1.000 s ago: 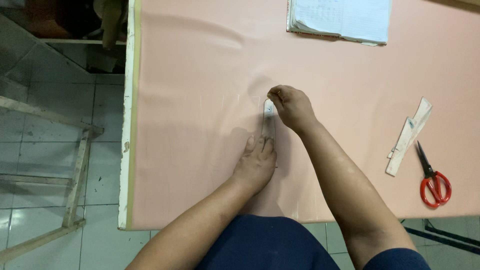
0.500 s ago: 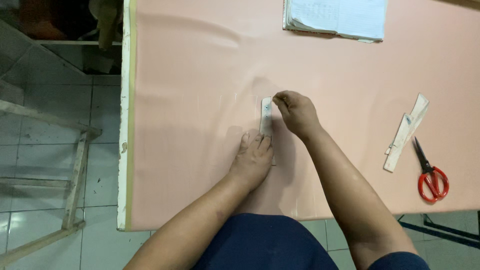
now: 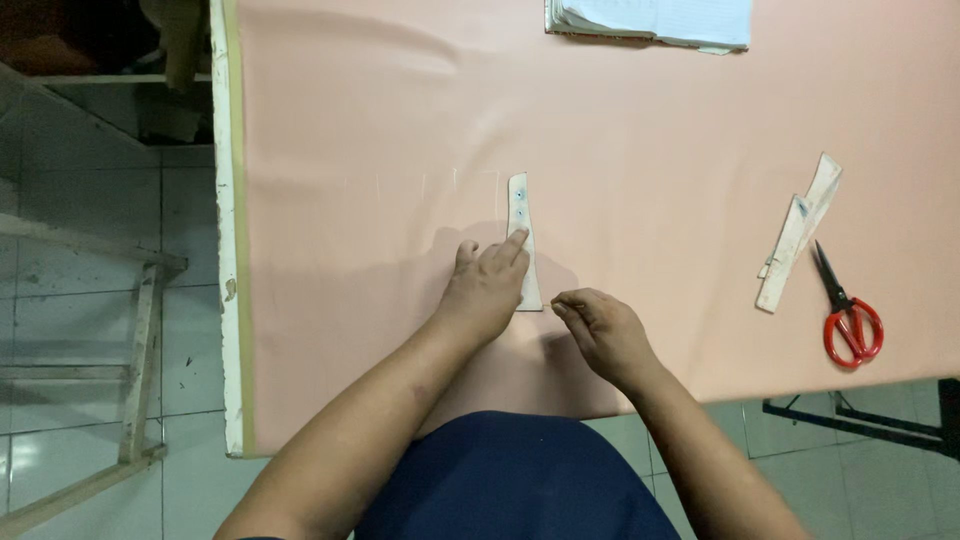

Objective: The person places a paper pattern on a large sheet of pink fabric and uses a small marking tool to trace the pattern's outline. They repeat this process for several pattern pieces, repositioning the pattern and marking each one in sequence.

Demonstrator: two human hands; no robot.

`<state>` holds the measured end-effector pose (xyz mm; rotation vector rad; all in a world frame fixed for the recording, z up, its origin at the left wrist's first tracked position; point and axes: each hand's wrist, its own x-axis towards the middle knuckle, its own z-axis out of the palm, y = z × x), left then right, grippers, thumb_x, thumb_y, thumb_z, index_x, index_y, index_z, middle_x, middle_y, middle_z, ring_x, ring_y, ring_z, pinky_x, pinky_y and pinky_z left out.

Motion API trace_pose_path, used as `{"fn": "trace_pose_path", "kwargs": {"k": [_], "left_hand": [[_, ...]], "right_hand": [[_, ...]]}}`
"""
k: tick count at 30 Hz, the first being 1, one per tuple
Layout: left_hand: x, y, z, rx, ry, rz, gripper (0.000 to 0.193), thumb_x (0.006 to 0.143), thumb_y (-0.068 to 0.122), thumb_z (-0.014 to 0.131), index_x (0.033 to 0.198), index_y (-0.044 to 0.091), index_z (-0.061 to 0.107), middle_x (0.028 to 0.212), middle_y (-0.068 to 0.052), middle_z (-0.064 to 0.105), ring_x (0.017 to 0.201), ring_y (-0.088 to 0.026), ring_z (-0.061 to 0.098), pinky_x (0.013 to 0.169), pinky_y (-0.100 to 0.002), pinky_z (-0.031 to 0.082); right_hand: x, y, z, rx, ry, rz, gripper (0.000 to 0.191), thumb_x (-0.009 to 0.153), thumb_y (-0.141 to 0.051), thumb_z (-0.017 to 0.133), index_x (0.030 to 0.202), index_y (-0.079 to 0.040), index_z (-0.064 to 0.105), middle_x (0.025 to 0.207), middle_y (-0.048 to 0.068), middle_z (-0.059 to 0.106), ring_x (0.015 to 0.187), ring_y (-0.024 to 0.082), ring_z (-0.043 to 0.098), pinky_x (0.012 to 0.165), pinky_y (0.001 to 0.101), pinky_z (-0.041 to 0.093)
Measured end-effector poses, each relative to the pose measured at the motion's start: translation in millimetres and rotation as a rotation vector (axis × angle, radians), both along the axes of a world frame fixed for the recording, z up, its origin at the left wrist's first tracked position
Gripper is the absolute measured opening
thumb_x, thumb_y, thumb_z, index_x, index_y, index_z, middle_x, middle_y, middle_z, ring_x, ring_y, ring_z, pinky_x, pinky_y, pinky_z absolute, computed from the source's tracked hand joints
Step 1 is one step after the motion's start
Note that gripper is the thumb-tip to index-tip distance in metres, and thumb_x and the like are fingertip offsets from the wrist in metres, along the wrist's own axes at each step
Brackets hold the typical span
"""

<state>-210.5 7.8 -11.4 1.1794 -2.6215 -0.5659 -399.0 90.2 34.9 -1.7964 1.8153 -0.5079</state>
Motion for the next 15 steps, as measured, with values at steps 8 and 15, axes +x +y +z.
{"fn": "trace_pose_path", "kwargs": {"k": [8,15], "left_hand": [[2.7,-20.8,28.8,0.155,-0.139,0.011,0.056,0.076,0.034,0.083,0.124,0.017,0.060,0.158,-0.003,0.038,0.151,-0.028,0.025,0.120,-0.062,0.011],[7.0,-28.5,39.2,0.264,-0.141,0.069,0.067,0.072,0.038,0.086,0.131,0.021,0.061,0.156,0.007,0.041,0.152,-0.023,0.024,0.123,-0.064,0.005]], "right_hand": [[1.0,9.3,-5.3,-0.034,-0.055,-0.027,0.017,0.096,-0.021,0.067,0.102,-0.006,0.073,0.092,0.011,0.074,0.083,0.028,0.071,0.075,0.0376,0.057],[19.3,3.9,-14.8,-0.069,-0.087,0.079,0.013,0.095,-0.016,0.068,0.103,-0.007,0.073,0.092,0.010,0.073,0.083,0.028,0.069,0.075,0.0380,0.056]]}}
